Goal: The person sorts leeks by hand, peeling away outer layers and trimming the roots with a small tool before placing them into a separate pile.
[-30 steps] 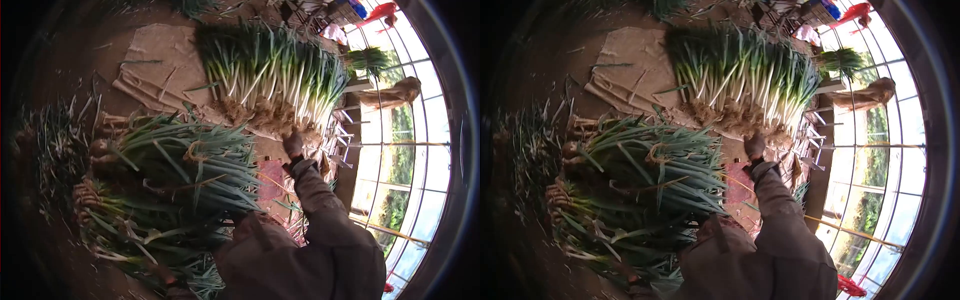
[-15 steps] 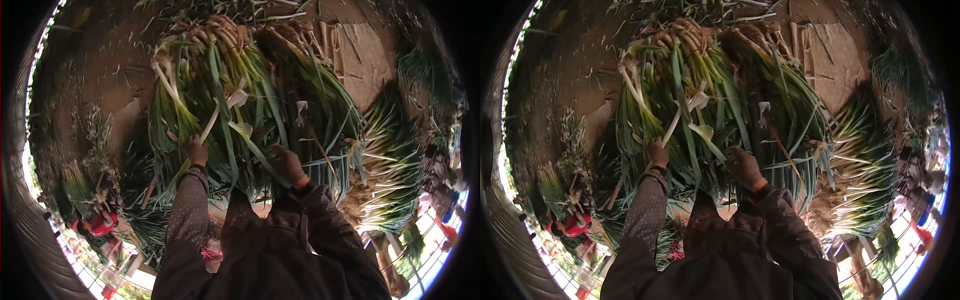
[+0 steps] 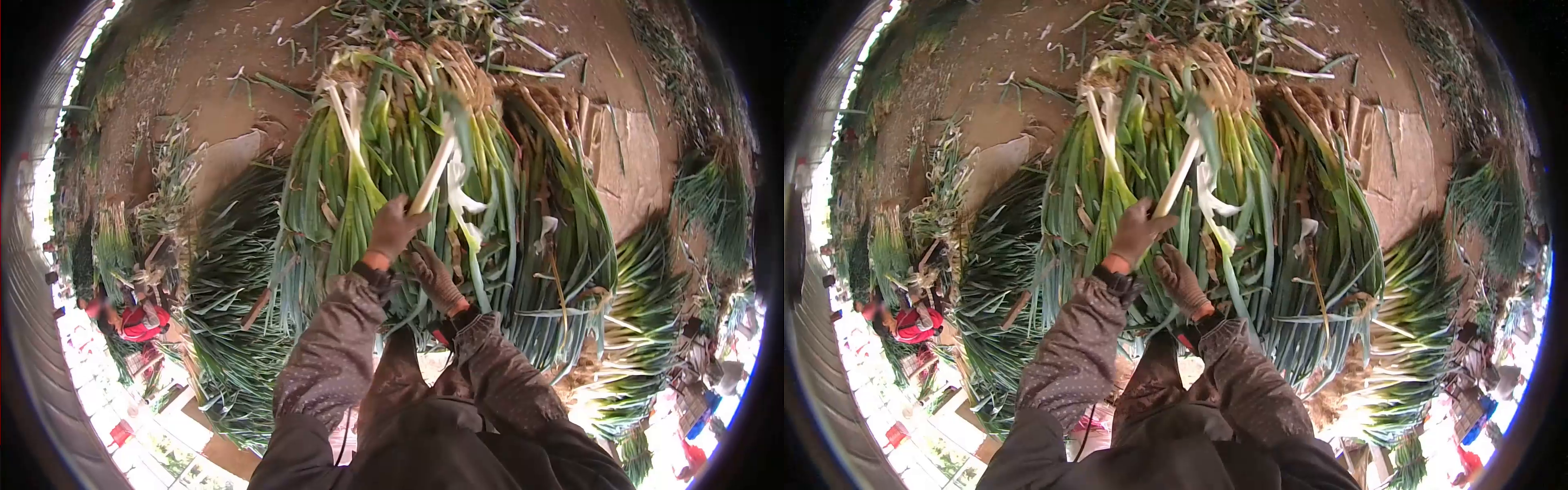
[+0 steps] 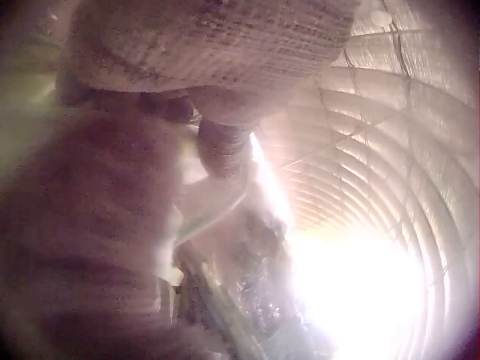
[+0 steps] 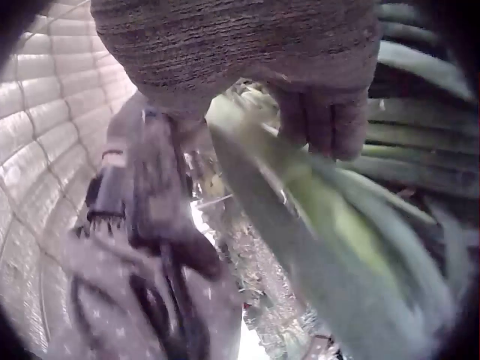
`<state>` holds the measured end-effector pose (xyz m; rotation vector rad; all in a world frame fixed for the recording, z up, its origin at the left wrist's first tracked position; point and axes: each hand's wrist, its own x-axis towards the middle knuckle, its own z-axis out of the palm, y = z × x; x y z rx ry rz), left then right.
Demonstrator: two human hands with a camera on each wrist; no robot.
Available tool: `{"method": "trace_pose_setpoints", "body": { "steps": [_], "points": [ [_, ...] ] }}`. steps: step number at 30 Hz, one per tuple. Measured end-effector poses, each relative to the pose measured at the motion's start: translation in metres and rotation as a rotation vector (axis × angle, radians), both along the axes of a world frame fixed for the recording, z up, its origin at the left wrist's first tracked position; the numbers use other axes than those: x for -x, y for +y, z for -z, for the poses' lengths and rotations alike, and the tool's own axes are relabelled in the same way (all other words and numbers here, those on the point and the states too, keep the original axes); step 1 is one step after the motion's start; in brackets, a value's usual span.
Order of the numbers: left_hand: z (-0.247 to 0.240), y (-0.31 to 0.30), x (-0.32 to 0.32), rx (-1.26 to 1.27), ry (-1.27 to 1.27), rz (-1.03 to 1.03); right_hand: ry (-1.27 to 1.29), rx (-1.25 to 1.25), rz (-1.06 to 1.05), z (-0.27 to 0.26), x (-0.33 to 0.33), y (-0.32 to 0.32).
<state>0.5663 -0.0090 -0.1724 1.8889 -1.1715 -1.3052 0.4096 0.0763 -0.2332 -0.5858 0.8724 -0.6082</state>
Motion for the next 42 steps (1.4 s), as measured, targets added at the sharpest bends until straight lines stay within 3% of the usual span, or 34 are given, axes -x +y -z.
{"method": "trace_pose_setpoints", "body": {
  "steps": [2, 3, 4, 5, 6, 7, 8, 10, 11, 14, 16, 20, 22, 23, 24, 25, 26, 28, 31, 32, 34, 38, 41, 42],
  "points": [
    [-0.013, -0.030, 0.012, 0.015, 0.301, -0.098, 0.067, 0.281, 0.028, 0.000, -0.017, -0.002],
    [-0.008, -0.043, 0.015, 0.043, 0.317, -0.049, 0.101, 0.422, 0.044, 0.003, -0.022, -0.007],
    [0.006, -0.053, 0.013, 0.068, 0.332, 0.000, 0.151, 0.332, 0.058, 0.000, -0.024, -0.017],
    [0.027, -0.060, 0.006, 0.101, 0.275, 0.007, 0.201, 0.239, 0.072, -0.003, -0.023, -0.029],
    [0.030, -0.065, -0.004, 0.158, 0.056, -0.061, 0.249, 0.146, 0.088, -0.009, -0.022, -0.043],
    [0.032, -0.070, -0.022, 0.215, -0.165, -0.129, 0.156, -0.109, 0.172, -0.026, -0.019, -0.061],
    [0.034, -0.074, -0.043, 0.267, -0.387, -0.196, 0.145, -0.109, 0.253, -0.024, -0.014, -0.073],
    [0.067, -0.079, -0.102, 0.027, -0.544, -0.169, 0.424, -0.132, 0.249, -0.032, 0.000, -0.110],
    [0.086, -0.080, -0.113, -0.055, -0.571, -0.119, 0.464, -0.030, 0.223, -0.024, -0.003, -0.124],
    [0.117, -0.079, -0.121, -0.251, -0.700, -0.040, 0.607, 0.237, 0.067, 0.001, -0.020, -0.154],
    [0.127, -0.079, -0.105, -0.303, -0.850, -0.082, 0.540, 0.225, -0.022, 0.014, -0.045, -0.163],
    [0.134, -0.072, -0.123, -0.299, -0.594, -0.205, 0.646, 0.215, -0.141, 0.018, -0.068, -0.154],
    [0.135, -0.054, -0.144, -0.142, -0.254, -0.283, 0.701, 0.338, -0.119, 0.015, -0.067, -0.143],
    [0.134, -0.040, -0.152, -0.061, 0.045, -0.342, 0.693, 0.242, -0.072, -0.001, -0.061, -0.140],
    [0.118, -0.027, -0.155, 0.022, 0.346, -0.397, 0.657, 0.274, 0.051, 0.024, -0.052, -0.134],
    [0.081, -0.019, -0.154, -0.012, 0.399, -0.375, 0.653, 0.193, 0.102, 0.008, -0.045, -0.138],
    [0.067, -0.010, -0.151, 0.012, 0.439, -0.408, 0.645, 0.114, 0.154, -0.013, -0.040, -0.145],
    [0.041, 0.007, -0.140, 0.052, 0.448, -0.425, 0.671, 0.259, 0.183, -0.020, -0.028, -0.156],
    [-0.004, 0.017, -0.105, 0.050, 0.441, -0.432, 0.716, 0.385, 0.023, -0.051, -0.023, -0.164],
    [-0.003, 0.018, -0.091, -0.007, 0.499, -0.455, 0.716, 0.484, -0.035, -0.063, -0.023, -0.165],
    [-0.002, 0.012, -0.056, 0.139, 0.514, -0.465, 0.761, 0.557, -0.145, -0.088, -0.023, -0.167],
    [-0.027, 0.005, 0.008, 0.286, 0.586, -0.433, 0.795, 0.710, -0.190, -0.122, -0.015, -0.149],
    [0.063, 0.051, 0.025, 0.275, 0.624, -0.155, 0.676, 0.589, -0.380, -0.110, 0.016, -0.125],
    [0.039, 0.058, 0.029, 0.267, 0.406, -0.039, 0.681, 0.578, -0.465, -0.118, 0.025, -0.120]
  ]
}}
